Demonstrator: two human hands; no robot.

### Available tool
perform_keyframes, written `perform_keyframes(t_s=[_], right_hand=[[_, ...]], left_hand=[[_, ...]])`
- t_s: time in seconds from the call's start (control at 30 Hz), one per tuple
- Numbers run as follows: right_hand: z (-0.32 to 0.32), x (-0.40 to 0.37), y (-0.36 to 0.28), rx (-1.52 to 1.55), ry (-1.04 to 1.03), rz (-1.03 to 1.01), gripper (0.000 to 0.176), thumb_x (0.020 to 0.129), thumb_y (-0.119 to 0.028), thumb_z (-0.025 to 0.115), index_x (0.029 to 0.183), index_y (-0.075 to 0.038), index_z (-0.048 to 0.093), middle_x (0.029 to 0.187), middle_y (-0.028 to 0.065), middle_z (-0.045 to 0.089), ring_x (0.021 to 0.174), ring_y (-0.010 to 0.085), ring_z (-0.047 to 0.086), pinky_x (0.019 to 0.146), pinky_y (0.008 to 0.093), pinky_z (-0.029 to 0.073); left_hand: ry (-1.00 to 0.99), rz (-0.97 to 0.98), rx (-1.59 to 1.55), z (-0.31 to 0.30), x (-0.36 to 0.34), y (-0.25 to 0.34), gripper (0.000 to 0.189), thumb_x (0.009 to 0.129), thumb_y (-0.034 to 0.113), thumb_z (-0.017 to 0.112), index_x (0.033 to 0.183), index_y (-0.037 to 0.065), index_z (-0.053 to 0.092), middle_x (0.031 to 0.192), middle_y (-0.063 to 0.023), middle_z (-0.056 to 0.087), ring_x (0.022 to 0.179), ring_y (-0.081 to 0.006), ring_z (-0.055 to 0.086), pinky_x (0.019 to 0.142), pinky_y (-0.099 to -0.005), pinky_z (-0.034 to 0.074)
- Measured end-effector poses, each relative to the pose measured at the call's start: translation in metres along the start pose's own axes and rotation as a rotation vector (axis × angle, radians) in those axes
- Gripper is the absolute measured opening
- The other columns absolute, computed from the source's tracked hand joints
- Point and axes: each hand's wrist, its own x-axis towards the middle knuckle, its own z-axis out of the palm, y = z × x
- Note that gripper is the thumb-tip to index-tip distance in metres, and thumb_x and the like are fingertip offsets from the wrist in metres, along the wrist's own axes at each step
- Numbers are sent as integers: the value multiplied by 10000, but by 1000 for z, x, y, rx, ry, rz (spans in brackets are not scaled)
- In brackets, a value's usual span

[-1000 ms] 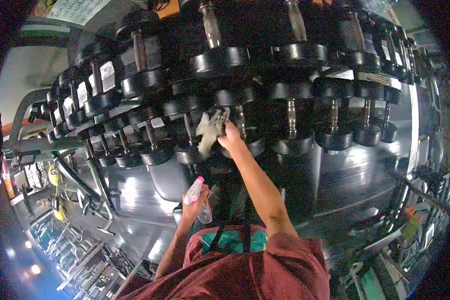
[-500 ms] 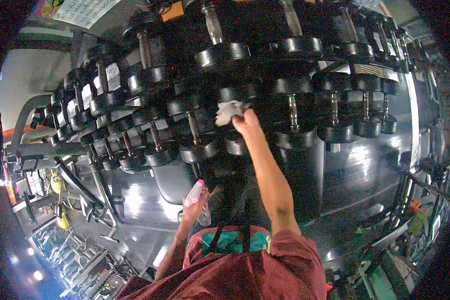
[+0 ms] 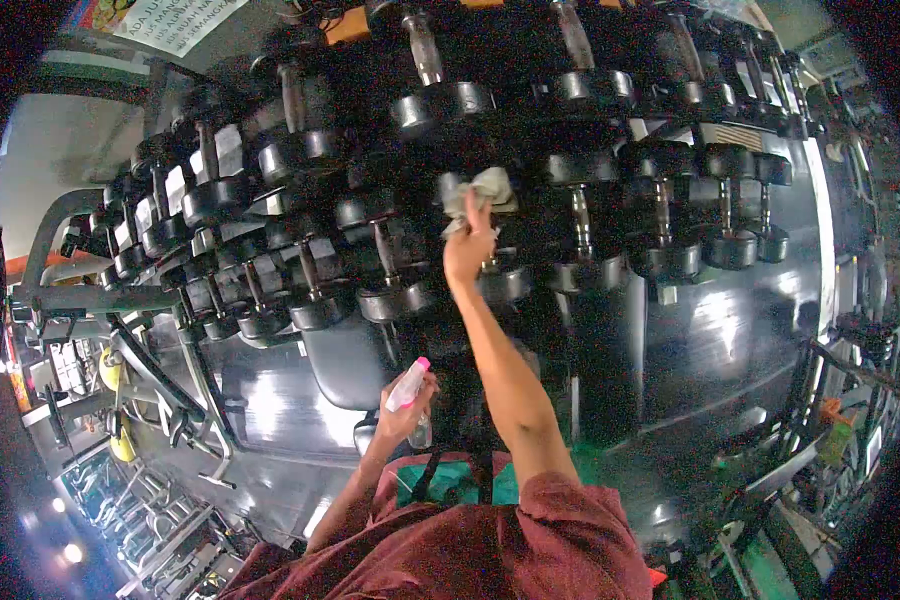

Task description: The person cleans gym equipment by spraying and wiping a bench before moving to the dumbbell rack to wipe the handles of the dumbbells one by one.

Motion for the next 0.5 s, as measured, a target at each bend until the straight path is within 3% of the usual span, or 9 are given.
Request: perform_keyframes(t_s=[0.1,0.17,0.2,0.3,0.33,0.37,0.4,0.43,0.5], right_hand=[[13,-30,7,83,-295,41,514,822,104,442,1271,-117,558,1291,172,534,1150,252,545,898,282,432],[23,-47,11,527,-555,772,491,853,75,443,1298,-112,531,1219,107,577,1028,198,589,846,261,455],[23,-55,9,873,-496,836,457,867,63,422,1293,-74,519,1121,66,598,939,152,590,812,254,476],[-7,-51,0,1031,-360,1066,384,908,12,425,1267,-103,503,1113,61,591,946,154,598,772,310,518],[-21,-58,26,832,-488,627,284,925,-80,448,1201,-57,513,1119,51,589,988,181,589,815,344,508],[-57,-49,-9,748,-666,481,350,933,-219,456,1232,-42,496,1178,57,578,1074,240,563,928,458,465],[-71,-36,-22,1300,-392,1057,420,927,-285,438,1267,-42,473,1270,105,531,1146,267,524,1009,568,374],[-95,-32,-22,1244,-393,1031,484,921,-308,420,1324,-41,419,1356,141,456,1227,293,462,1044,625,293],[-144,-19,-36,1392,-601,872,544,918,-327,370,1363,-14,341,1401,156,395,1275,346,401,1057,569,311]], left_hand=[[11,12,-10,4,1,-2,170,854,92,619,997,0,610,748,-19,610,535,-67,548,488,-222,446],[-24,-13,-8,1,7,0,218,858,85,627,1054,-3,593,858,-66,638,565,-81,558,487,-223,461],[-12,-4,-33,1,9,1,204,859,97,628,1035,0,596,827,-55,635,553,-77,553,479,-223,454],[-6,20,-25,-1,20,-1,181,862,100,625,1014,5,599,791,-42,629,541,-72,547,477,-223,449],[-17,74,-15,-1,24,-4,162,868,101,617,1000,9,600,770,-33,623,524,-66,538,464,-220,444],[-16,75,-33,-1,28,-4,162,868,101,617,1000,9,600,770,-33,623,524,-66,538,464,-220,444],[-10,66,-2,-1,33,-2,151,855,98,616,979,12,617,764,-37,631,552,-78,560,493,-231,453],[-2,56,30,1,38,-1,142,843,94,615,959,15,633,758,-41,639,579,-89,581,523,-241,463],[42,170,37,5,51,-5,117,827,71,624,927,14,640,768,-61,652,673,-119,628,606,-266,488]])
